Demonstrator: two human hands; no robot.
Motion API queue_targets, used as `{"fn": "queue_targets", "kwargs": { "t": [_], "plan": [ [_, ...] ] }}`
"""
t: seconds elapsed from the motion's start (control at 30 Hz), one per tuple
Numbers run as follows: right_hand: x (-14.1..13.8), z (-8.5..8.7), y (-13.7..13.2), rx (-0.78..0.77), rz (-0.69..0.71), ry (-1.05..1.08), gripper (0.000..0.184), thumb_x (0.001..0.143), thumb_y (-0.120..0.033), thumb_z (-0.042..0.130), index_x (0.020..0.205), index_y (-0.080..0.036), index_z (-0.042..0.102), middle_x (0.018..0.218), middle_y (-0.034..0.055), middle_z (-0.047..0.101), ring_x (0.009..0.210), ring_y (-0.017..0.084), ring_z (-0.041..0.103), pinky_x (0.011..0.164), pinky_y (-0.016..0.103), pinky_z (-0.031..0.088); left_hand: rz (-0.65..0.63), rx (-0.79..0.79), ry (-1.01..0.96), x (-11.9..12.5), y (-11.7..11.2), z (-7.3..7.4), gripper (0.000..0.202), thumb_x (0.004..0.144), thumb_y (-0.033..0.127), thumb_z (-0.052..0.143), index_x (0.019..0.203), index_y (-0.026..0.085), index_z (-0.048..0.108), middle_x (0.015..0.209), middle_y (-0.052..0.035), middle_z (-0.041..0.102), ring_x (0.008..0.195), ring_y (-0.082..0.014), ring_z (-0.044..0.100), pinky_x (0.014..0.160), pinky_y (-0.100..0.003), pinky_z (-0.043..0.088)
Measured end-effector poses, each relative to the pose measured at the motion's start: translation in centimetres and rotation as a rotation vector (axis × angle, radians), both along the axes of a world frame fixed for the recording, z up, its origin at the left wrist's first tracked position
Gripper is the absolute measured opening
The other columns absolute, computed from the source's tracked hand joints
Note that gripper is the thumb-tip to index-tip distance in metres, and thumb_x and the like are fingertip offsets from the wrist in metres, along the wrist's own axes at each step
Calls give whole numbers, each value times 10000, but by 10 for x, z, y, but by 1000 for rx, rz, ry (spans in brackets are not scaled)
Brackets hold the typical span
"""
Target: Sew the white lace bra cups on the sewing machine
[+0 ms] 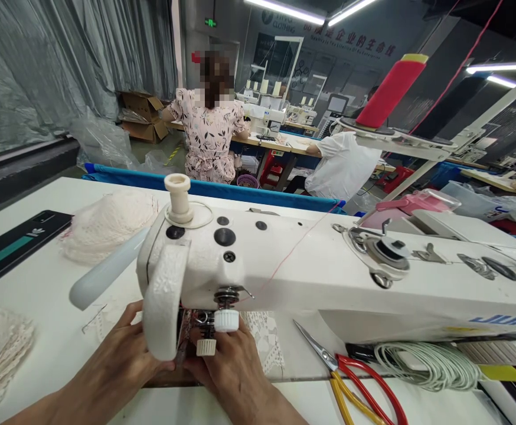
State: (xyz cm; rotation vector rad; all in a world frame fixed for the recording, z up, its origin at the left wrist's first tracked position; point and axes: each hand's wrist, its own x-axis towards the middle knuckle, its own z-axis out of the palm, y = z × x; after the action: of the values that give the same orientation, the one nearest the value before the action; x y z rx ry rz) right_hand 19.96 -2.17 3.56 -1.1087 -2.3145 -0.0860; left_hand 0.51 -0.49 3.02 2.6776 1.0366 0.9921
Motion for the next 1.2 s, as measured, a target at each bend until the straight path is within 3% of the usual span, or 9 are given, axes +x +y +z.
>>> {"fn": "queue_targets", "kwargs": {
  "t": [0.23,0.43,0.57,0.7,0.83,1.03,1.2],
  "plan": [
    [0,-3,0,-50,7,6,273,963,-366,443,1036,-186,635,905,84,706,779,209,661,770,355,523,-6,14,5,-1,0,4,206,844,40,501,804,229,575,772,46,680,739,-155,600,821,-341,345],
    [-1,-3,0,-53,12,2,244,953,-350,464,1030,-191,633,896,70,701,784,207,657,764,348,525,13,17,-31,0,1,-2,229,885,70,449,785,233,577,750,53,662,709,-145,597,847,-348,364],
    [-3,-2,2,35,-10,0,250,948,-361,474,1011,-189,645,927,76,702,793,213,656,742,345,525,13,42,-47,2,3,-7,280,951,147,408,740,230,572,730,60,663,691,-139,598,832,-354,359],
    [-4,0,2,95,-24,-15,226,924,-353,528,1028,-195,651,953,75,702,840,218,657,766,338,521,1,60,-71,1,5,-12,264,967,255,460,738,233,588,756,74,675,721,-133,608,826,-340,361],
    [-4,-1,1,115,-40,-21,208,893,-351,573,1009,-207,668,951,79,707,863,230,657,758,339,530,3,68,-37,0,7,-14,154,944,242,500,859,237,628,822,52,695,775,-157,624,827,-360,375],
    [-3,0,2,152,-57,-89,196,864,-342,609,1004,-221,675,966,85,703,878,234,660,753,337,535,-15,119,-71,0,11,-15,275,975,395,439,861,226,625,809,55,695,748,-150,621,829,-362,337],
    [-2,2,1,136,-43,-86,222,874,-359,597,1023,-207,661,955,87,705,884,236,659,752,336,534,-37,133,-17,-4,12,-19,207,918,412,557,851,223,605,790,69,681,733,-139,609,824,-347,330]
  ]
}}
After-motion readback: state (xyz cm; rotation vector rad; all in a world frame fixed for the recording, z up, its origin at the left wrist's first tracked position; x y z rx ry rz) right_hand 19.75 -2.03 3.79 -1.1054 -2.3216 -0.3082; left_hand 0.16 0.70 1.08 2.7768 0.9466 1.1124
